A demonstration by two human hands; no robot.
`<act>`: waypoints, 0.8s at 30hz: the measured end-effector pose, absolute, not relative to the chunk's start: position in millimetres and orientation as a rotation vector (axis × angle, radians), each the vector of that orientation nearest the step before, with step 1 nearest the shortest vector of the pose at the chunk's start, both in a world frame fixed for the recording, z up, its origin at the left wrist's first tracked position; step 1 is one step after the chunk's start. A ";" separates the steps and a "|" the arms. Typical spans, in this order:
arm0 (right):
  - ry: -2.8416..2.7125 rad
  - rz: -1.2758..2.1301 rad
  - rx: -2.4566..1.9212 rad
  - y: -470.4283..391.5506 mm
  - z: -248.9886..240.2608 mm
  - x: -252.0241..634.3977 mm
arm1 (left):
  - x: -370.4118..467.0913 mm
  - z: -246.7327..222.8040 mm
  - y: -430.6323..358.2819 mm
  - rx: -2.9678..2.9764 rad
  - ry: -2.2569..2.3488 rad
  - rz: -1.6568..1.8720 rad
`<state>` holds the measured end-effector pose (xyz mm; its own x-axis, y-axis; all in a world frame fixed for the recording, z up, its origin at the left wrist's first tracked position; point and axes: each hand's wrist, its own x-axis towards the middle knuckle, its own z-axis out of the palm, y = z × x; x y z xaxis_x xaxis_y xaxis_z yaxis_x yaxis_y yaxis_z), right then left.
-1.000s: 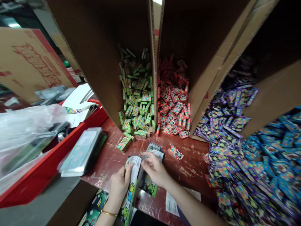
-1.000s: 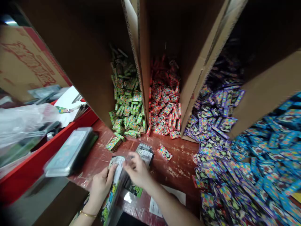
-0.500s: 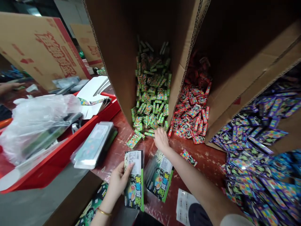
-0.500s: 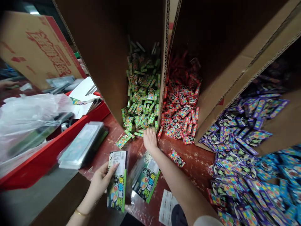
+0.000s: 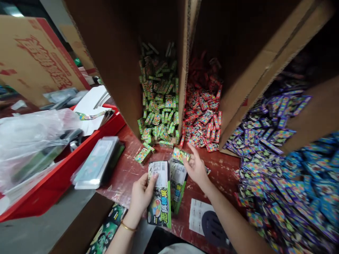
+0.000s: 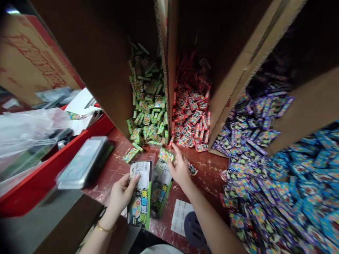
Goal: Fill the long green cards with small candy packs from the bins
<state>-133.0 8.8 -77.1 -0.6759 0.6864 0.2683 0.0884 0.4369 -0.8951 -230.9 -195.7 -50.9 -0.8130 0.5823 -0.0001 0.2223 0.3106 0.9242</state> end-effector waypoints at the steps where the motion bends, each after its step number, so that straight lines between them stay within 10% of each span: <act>1: -2.007 1.333 -0.643 2.9 -73.8 -111.5 | -224.3 -48.3 -185.7 0.772 2.207 1.509; 17: -1.766 1.360 -0.869 -42.8 -54.7 5.4 | -127.2 -25.2 -97.5 1.434 2.341 1.170; 24: -1.677 1.645 -0.888 -33.6 -53.6 2.5 | -129.5 -22.7 -97.7 0.807 1.539 1.554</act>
